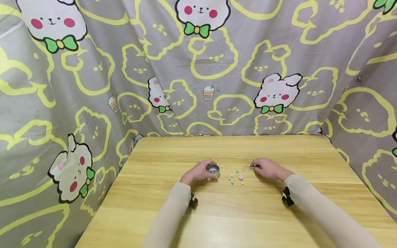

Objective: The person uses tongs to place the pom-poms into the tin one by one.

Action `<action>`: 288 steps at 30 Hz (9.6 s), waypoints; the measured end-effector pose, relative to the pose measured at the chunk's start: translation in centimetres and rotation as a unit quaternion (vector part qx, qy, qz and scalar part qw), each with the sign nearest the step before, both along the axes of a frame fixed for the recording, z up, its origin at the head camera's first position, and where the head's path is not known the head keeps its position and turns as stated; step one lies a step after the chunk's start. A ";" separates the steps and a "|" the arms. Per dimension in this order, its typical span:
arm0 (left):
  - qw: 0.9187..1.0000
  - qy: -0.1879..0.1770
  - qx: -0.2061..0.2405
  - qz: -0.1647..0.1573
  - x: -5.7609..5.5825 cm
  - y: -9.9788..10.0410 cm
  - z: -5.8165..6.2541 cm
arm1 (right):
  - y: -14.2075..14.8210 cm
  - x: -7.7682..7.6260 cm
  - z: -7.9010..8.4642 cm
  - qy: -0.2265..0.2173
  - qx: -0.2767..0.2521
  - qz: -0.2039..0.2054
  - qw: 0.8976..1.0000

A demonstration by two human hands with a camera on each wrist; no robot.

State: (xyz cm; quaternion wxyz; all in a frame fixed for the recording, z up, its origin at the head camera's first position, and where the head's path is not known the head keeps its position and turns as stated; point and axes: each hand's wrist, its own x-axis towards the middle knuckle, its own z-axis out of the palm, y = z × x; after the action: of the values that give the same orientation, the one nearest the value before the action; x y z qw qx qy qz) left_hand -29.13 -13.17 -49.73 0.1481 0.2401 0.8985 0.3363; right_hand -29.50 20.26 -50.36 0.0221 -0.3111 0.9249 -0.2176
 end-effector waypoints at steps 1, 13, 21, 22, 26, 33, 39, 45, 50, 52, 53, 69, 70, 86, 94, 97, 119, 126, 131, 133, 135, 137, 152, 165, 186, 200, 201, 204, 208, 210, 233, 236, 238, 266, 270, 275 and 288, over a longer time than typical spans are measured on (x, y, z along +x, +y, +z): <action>1.000 -0.001 0.000 0.000 0.0 0.0 0.0 | 0.0 0.0 0.0 0.000 0.001 0.002 1.000; 1.000 0.000 -0.001 0.003 0.1 0.0 0.2 | 0.1 -0.1 -0.4 0.006 0.004 0.003 1.000; 1.000 -0.003 -0.001 0.002 -0.1 0.0 -0.2 | 0.4 0.0 -0.6 0.010 0.011 0.008 1.000; 1.000 -0.004 -0.001 0.002 -0.1 0.0 -0.2 | 0.5 0.0 -0.6 0.011 0.010 0.010 1.000; 1.000 -0.004 0.003 0.003 -0.1 0.0 -0.2 | 0.6 0.0 -0.6 0.016 0.013 0.013 1.000; 1.000 -0.001 0.003 0.003 -0.1 -0.1 -0.1 | 0.8 -0.3 -0.6 0.021 0.015 0.023 0.999; 1.000 -0.004 0.002 0.005 -0.1 -0.2 -0.2 | 0.5 -0.4 -0.4 0.019 -0.001 0.015 1.000; 1.000 -0.003 0.005 0.001 -0.2 -0.1 -0.3 | -0.2 -0.5 0.2 0.026 -0.027 0.010 0.999; 1.000 -0.003 0.004 0.002 -0.1 -0.1 -0.2 | -0.6 -0.6 0.5 0.029 -0.035 0.011 0.999; 1.000 -0.004 0.003 0.003 -0.1 -0.1 -0.2 | -0.8 -0.6 0.6 0.027 -0.040 0.012 0.999; 1.000 -0.005 0.003 0.003 0.0 -0.1 -0.2 | -0.9 -0.6 0.7 0.028 -0.042 0.015 0.999; 1.000 -0.005 0.002 0.005 -0.1 -0.1 -0.1 | -2.6 -0.6 2.0 0.036 -0.042 0.031 0.998; 1.000 -0.004 0.002 0.005 -0.1 -0.1 -0.1 | -2.7 -0.6 2.1 0.035 -0.043 0.032 0.998; 1.000 -0.004 0.006 0.005 -0.1 -0.1 -0.1 | -4.7 -0.8 2.9 0.042 -0.045 0.056 0.997; 1.000 -0.002 0.011 0.003 -0.3 -0.1 -0.3 | -6.0 -0.6 3.3 0.017 -0.042 0.058 0.997; 1.000 -0.002 0.012 0.004 -0.3 -0.1 -0.2 | -6.6 -0.6 3.5 0.015 -0.042 0.063 0.997; 1.000 0.014 0.002 -0.005 -0.6 -0.2 -0.3 | -9.9 -0.8 3.0 0.011 -0.024 0.104 0.994; 1.000 0.004 -0.003 0.003 -0.3 -0.2 -0.3 | -10.4 -0.7 2.9 0.016 -0.024 0.113 0.993; 1.000 0.001 0.000 0.003 -0.3 -0.2 -0.2 | -10.5 -0.8 2.8 0.029 -0.020 0.119 0.992; 1.000 0.002 0.002 0.001 -0.3 -0.1 -0.2 | -10.4 -0.8 2.8 0.028 -0.017 0.118 0.993; 1.000 0.005 0.001 -0.001 -0.4 -0.1 -0.3 | -10.4 -0.9 2.7 0.026 -0.014 0.115 0.993; 1.000 0.007 0.001 -0.001 -0.4 -0.1 -0.3 | -10.5 -1.0 2.6 0.024 -0.011 0.113 0.993; 1.000 0.010 0.004 0.005 -0.2 0.0 0.0 | -10.8 -1.3 2.7 0.023 0.002 0.114 0.993; 1.000 0.011 0.004 0.002 -0.2 -0.1 -0.3 | -10.7 -0.8 2.7 -0.003 -0.009 0.085 0.996; 1.000 0.013 0.006 -0.005 -0.1 -0.1 -0.6 | -5.6 0.2 3.1 0.034 -0.025 0.069 0.997; 1.000 -0.005 0.001 0.008 -0.3 -0.1 -0.6 | -3.0 0.8 2.3 0.055 -0.010 0.065 0.996; 1.000 -0.005 0.002 0.007 -0.3 0.0 -0.5 | -2.8 0.8 2.2 0.056 -0.011 0.065 0.996; 1.000 -0.008 0.000 0.009 -0.2 0.0 -0.5 | -2.3 1.1 2.1 0.056 -0.014 0.067 0.996; 1.000 -0.012 0.004 0.012 -0.2 0.0 -0.4 | -1.6 1.4 2.0 0.052 -0.016 0.067 0.996; 1.000 -0.014 0.006 0.013 -0.2 0.0 -0.3 | -1.4 1.5 1.9 0.055 -0.014 0.069 0.996; 1.000 -0.012 0.002 0.014 -0.3 0.0 -0.5 | -0.7 2.5 0.6 0.032 0.014 0.059 0.998; 1.000 -0.008 0.003 0.011 -0.3 0.0 -0.4 | -0.8 2.5 0.5 0.036 0.014 0.060 0.997; 1.000 -0.004 0.002 0.009 -0.3 0.0 -0.5 | -0.8 2.5 0.4 0.039 0.012 0.062 0.997; 1.000 -0.006 0.010 0.004 -0.4 -0.1 -0.6 | -0.8 1.9 -0.4 0.028 -0.008 0.063 0.998; 1.000 -0.011 0.010 0.008 -0.5 -0.1 -0.6 | -0.7 1.6 -0.5 0.020 -0.031 0.055 0.998; 1.000 -0.012 0.005 0.008 -0.4 -0.1 -0.4 | -0.7 1.4 -0.5 0.016 -0.045 0.044 0.998; 1.000 -0.003 0.000 0.003 -0.3 -0.2 -0.4 | -1.2 1.1 0.7 0.011 -0.071 0.016 0.997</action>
State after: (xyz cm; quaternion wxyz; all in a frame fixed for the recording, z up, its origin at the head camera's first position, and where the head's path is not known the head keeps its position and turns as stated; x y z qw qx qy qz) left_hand -29.41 -13.42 -50.17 0.1498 0.2360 0.8987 0.3378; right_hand -28.41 19.08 -49.62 -0.0068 -0.3290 0.9021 -0.2791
